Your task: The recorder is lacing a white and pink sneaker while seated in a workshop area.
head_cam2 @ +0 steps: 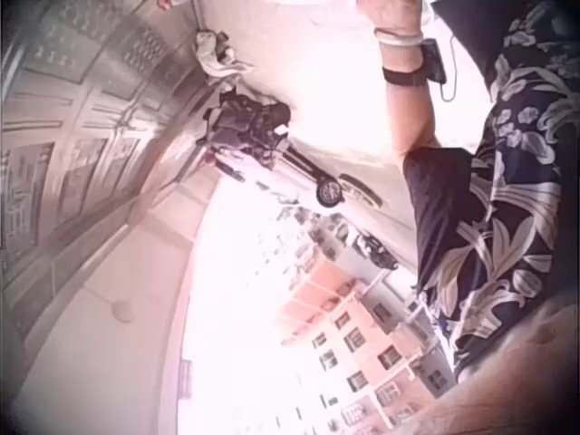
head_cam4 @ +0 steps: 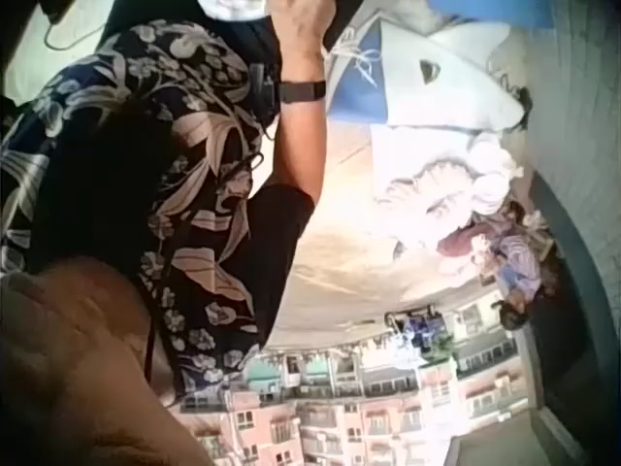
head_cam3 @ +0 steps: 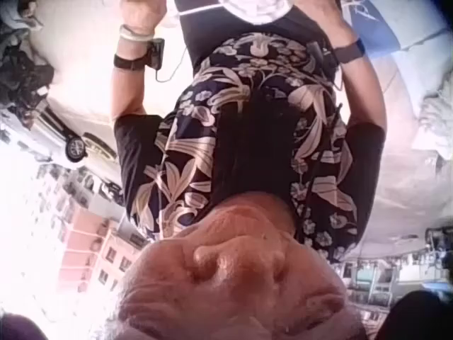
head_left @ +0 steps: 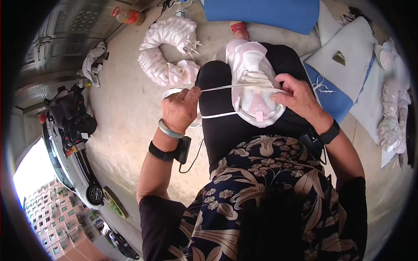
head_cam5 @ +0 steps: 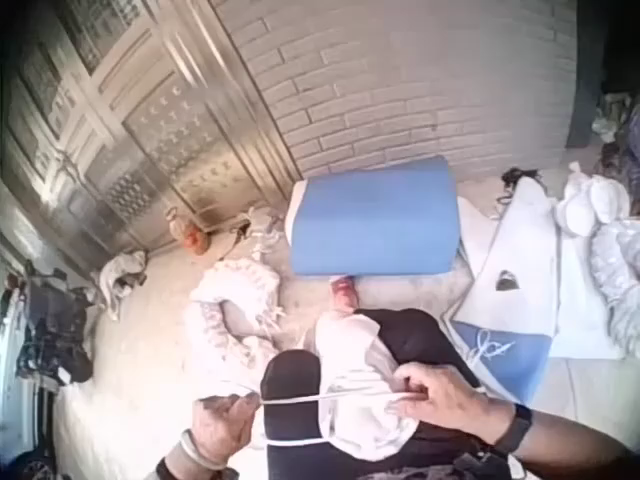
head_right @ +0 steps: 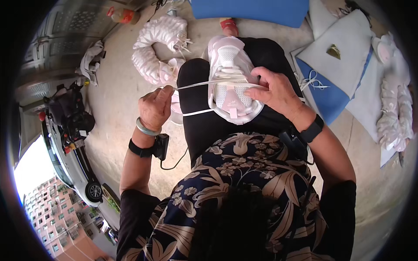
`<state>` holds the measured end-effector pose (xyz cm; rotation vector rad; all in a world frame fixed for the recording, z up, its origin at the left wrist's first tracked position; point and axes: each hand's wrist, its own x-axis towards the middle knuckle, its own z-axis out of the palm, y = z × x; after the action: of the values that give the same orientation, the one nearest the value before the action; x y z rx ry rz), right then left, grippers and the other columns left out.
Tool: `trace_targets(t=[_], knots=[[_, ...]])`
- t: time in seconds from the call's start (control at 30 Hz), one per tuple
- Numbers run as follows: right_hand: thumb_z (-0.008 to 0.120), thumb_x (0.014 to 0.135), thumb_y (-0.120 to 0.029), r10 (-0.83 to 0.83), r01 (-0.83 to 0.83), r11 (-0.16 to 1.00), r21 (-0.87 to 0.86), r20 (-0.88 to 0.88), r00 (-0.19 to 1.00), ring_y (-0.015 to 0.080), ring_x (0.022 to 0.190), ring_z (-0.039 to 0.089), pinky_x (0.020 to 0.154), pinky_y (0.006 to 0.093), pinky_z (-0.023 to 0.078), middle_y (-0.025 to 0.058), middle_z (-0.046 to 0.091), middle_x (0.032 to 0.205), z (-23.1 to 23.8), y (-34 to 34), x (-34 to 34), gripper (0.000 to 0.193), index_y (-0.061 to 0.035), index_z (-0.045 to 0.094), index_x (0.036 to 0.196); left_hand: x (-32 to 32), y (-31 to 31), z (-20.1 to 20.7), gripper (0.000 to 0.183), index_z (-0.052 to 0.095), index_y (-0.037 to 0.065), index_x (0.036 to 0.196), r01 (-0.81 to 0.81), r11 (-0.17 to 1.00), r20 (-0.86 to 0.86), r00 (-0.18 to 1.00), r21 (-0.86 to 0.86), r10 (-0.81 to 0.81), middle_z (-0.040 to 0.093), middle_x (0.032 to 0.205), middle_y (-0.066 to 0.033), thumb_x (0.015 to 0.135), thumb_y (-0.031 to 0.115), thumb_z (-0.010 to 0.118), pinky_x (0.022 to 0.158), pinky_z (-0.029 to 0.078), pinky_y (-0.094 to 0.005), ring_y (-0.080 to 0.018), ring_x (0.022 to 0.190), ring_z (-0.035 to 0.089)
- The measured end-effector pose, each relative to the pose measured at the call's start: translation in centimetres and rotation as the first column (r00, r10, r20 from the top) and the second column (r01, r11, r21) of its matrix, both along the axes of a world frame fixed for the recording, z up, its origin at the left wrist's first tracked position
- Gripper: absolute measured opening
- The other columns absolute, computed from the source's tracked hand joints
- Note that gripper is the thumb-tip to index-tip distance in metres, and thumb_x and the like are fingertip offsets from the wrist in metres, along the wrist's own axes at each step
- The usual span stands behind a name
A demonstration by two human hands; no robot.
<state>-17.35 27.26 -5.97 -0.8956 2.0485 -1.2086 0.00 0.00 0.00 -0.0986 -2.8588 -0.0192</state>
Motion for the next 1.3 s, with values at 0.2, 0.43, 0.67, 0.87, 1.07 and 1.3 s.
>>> trace_targets(t=[0.2, 0.43, 0.67, 0.87, 1.07, 1.3], knots=[[0.068, 0.077, -0.015, -0.090, 0.086, 0.976, -0.199, -0.010, 0.996, 0.0147, 0.053, 0.051, 0.054, 0.0264, 0.044, 0.0095, 0.057, 0.065, -0.6, 0.9, 0.9, 0.024, -0.0010, 0.057, 0.093, 0.2, 0.3, -0.7, 0.014, 0.060, 0.009, 0.088, 0.004, 1.000, -0.031, 1.000, 0.010, -0.004, 0.059, 0.066, -0.0072, 0.075, 0.004, 0.062, 0.047, 0.046, -0.0338, -0.0257, 0.053, 0.057], [0.062, 0.081, -0.008, 0.031, -0.050, 0.957, -0.286, -0.070, 0.997, 0.0107, 0.056, 0.051, 0.054, 0.0235, 0.043, 0.0077, 0.059, 0.070, -0.7, 0.4, 0.6, 0.011, 0.0017, 0.060, 0.087, 2.4, -0.4, -2.5, 0.011, 0.062, 0.012, 0.084, -0.121, 0.992, 0.025, 0.992, -0.023, 0.122, 0.058, 0.063, -0.0041, 0.074, 0.008, 0.058, 0.044, 0.046, -0.0337, -0.0228, 0.052, 0.059], [0.063, 0.081, -0.007, 0.057, -0.068, 0.954, -0.292, -0.047, 0.997, 0.0101, 0.055, 0.048, 0.053, 0.0235, 0.042, 0.0070, 0.058, 0.069, -0.9, 0.5, 0.8, 0.011, 0.0017, 0.059, 0.087, 3.7, 0.2, -4.3, 0.009, 0.060, 0.010, 0.086, -0.228, 0.972, 0.131, 0.967, 0.063, 0.218, 0.060, 0.066, -0.0078, 0.078, 0.009, 0.057, 0.049, 0.047, -0.0354, -0.0278, 0.056, 0.059], [0.063, 0.081, -0.006, 0.073, -0.078, 0.962, -0.263, -0.028, 0.997, 0.0092, 0.056, 0.047, 0.052, 0.0238, 0.041, 0.0058, 0.056, 0.066, -1.1, 0.6, 0.5, 0.009, 0.0012, 0.059, 0.085, 3.8, 0.6, -5.6, 0.007, 0.061, 0.010, 0.086, -0.280, 0.955, 0.164, 0.951, 0.099, 0.262, 0.061, 0.067, -0.0087, 0.080, 0.011, 0.057, 0.049, 0.047, -0.0367, -0.0290, 0.058, 0.060], [0.064, 0.082, -0.007, 0.069, -0.067, 0.964, -0.257, -0.001, 0.998, 0.0094, 0.056, 0.046, 0.052, 0.0240, 0.040, 0.0050, 0.056, 0.065, -1.4, 0.6, 0.3, 0.009, 0.0009, 0.059, 0.083, 3.7, 0.7, -6.1, 0.012, 0.061, 0.013, 0.085, -0.274, 0.956, 0.155, 0.954, 0.103, 0.257, 0.060, 0.066, -0.0063, 0.076, 0.010, 0.054, 0.048, 0.048, -0.0373, -0.0272, 0.058, 0.061], [0.063, 0.083, -0.008, 0.077, -0.071, 0.967, -0.246, 0.015, 0.997, 0.0089, 0.058, 0.047, 0.054, 0.0229, 0.041, 0.0045, 0.056, 0.065, -1.6, 0.5, 0.2, 0.010, 0.0009, 0.059, 0.083, 3.8, 0.7, -6.6, 0.012, 0.061, 0.013, 0.085, -0.285, 0.951, 0.161, 0.951, 0.123, 0.264, 0.060, 0.066, -0.0061, 0.075, 0.010, 0.055, 0.049, 0.048, -0.0371, -0.0272, 0.059, 0.061]])
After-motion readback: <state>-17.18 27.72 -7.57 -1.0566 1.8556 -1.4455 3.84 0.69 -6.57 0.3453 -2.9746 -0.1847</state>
